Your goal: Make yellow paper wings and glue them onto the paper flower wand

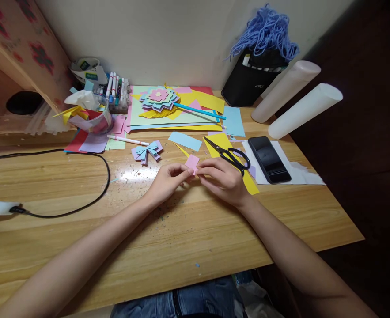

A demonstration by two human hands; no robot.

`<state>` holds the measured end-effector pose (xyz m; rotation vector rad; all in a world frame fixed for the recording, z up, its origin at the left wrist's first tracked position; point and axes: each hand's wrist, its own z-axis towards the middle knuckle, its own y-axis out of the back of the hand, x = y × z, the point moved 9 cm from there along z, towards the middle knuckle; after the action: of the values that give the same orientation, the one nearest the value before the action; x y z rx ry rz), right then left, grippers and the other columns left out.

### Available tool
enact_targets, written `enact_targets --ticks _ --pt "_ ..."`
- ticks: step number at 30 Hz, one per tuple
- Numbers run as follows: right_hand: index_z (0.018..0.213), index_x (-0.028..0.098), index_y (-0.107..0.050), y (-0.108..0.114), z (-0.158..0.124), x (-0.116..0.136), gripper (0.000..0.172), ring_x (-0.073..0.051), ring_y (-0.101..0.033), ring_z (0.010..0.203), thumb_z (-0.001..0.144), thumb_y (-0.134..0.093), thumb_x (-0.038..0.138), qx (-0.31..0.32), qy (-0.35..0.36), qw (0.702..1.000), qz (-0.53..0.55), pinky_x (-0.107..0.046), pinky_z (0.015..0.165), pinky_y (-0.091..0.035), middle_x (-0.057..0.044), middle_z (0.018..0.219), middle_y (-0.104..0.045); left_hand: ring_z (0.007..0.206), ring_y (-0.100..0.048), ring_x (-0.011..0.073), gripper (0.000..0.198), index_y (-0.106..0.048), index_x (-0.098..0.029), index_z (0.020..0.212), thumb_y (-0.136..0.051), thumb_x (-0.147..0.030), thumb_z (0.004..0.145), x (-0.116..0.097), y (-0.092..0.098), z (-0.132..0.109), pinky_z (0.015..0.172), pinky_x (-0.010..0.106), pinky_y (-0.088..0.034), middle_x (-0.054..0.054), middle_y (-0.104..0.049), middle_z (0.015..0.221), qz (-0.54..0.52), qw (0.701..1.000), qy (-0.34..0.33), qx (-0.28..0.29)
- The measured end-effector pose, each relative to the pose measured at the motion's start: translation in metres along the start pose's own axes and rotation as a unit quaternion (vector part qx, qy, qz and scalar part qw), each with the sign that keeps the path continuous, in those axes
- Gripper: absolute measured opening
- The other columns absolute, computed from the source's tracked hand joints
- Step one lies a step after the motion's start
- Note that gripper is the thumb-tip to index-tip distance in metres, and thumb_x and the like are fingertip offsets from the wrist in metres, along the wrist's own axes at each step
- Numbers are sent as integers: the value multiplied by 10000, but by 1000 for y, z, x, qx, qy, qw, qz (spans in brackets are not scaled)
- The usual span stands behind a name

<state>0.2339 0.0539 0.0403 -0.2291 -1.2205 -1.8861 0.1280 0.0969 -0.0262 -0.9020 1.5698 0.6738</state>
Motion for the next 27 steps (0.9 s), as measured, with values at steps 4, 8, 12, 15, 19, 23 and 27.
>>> enact_targets --ticks 4,8,12,15,19,23,27 --pt "922 227 -641 1 0 -15 135 -193 -620 893 788 -621 229 -7 -106 991 80 -365 812 -519 -52 948 -656 625 -564 110 234 -643 -137 730 -626 -368 762 1 3 1 589 224 -447 27 -639 715 8 1000 -10 -12" --pt "906 191 -640 -13 -10 -41 178 -175 -645 820 772 -649 307 9 -264 939 218 -321 730 -549 -53 906 -666 629 -560 116 205 -636 -138 738 -601 -335 781 -3 -4 -1 587 229 -437 32 -637 718 58 997 -44 12" --pt "831 176 -659 -31 -13 -44 179 -163 -658 770 738 -687 326 52 -304 898 314 -310 726 -539 -37 828 -686 676 -581 129 154 -619 -139 737 -573 -274 793 -6 -9 -4 645 244 -447 38 -651 737 96 993 -62 24" --pt "814 179 -655 -34 -12 -39 160 -156 -658 764 738 -689 315 62 -298 890 341 -307 732 -531 -26 802 -686 644 -565 117 154 -589 -141 719 -552 -262 806 -7 -7 -4 626 237 -443 24 -629 710 87 994 -59 11" --pt "832 187 -646 -32 -10 -33 148 -154 -658 777 753 -676 308 63 -288 891 346 -309 743 -532 -23 814 -685 623 -553 108 206 -571 -145 711 -535 -310 829 -6 -4 -3 611 234 -450 16 -606 704 48 997 -52 7" --pt "806 193 -656 -26 -9 -32 107 -153 -653 779 751 -674 282 43 -267 910 314 -304 739 -538 -26 828 -688 574 -557 101 219 -564 -150 713 -590 -351 794 -4 2 -1 582 226 -456 -6 -592 637 -8 999 -34 -12" --pt "783 199 -668 -18 -9 -36 87 -159 -652 769 744 -682 275 -21 -262 919 294 -312 734 -546 -28 807 -691 592 -571 103 231 -599 -135 782 -670 -349 730 -3 0 0 581 224 -456 15 -631 688 -35 999 -13 -6"
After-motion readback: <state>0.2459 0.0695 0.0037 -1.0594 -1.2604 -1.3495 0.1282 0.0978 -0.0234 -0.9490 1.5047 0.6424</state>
